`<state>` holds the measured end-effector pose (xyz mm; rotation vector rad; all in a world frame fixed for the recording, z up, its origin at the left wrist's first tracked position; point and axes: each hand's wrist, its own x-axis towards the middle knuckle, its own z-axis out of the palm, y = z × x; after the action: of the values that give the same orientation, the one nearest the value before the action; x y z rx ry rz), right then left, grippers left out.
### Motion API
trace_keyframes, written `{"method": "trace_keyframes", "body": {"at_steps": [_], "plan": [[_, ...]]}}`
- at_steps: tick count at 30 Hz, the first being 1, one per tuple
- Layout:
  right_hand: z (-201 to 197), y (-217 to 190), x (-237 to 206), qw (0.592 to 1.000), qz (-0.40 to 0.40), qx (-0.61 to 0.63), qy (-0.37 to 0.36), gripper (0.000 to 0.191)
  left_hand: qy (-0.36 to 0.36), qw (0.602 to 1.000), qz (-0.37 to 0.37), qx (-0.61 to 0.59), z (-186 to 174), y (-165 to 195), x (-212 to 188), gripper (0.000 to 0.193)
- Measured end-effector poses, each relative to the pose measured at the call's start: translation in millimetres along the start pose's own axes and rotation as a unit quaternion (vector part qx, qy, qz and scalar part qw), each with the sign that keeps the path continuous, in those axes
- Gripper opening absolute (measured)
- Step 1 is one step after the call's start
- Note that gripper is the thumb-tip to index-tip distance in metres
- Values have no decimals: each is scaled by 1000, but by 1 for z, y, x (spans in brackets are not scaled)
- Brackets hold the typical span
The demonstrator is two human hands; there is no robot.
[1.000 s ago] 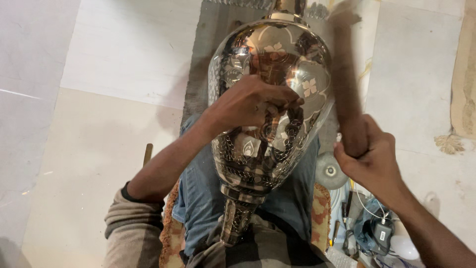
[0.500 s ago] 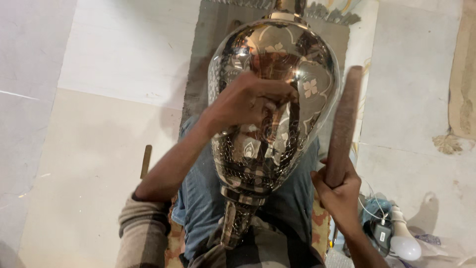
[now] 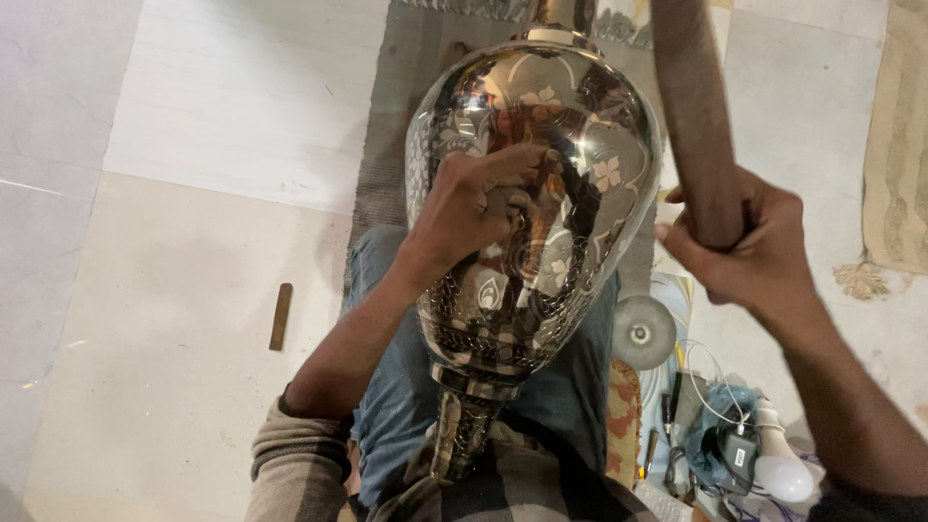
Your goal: The person is engraving a metal vase using a hammer and chisel. They are sitting on the floor, holding the vase between their legs, and carefully striking the chisel to create intricate patterns on the vase's surface.
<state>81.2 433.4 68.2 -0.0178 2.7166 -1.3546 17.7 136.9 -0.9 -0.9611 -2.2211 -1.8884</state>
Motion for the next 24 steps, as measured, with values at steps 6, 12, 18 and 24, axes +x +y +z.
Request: {"method": "trace_keyframes", "body": {"at_steps": [6,12,18,24], "plan": [[-22,-59,42,935,-57,-335,-100,34,25,1000,-8,8,3,0,-3,64],[-12,-104,54,916,-129,-367,-103,37,101,993,-49,17,15,8,-12,61],[-7,-126,65,883,-63,-428,-183,40,197,978,-52,32,32,11,-22,37],[-1,-144,70,828,-169,-511,-157,51,280,955,-83,53,44,18,-25,44]]}}
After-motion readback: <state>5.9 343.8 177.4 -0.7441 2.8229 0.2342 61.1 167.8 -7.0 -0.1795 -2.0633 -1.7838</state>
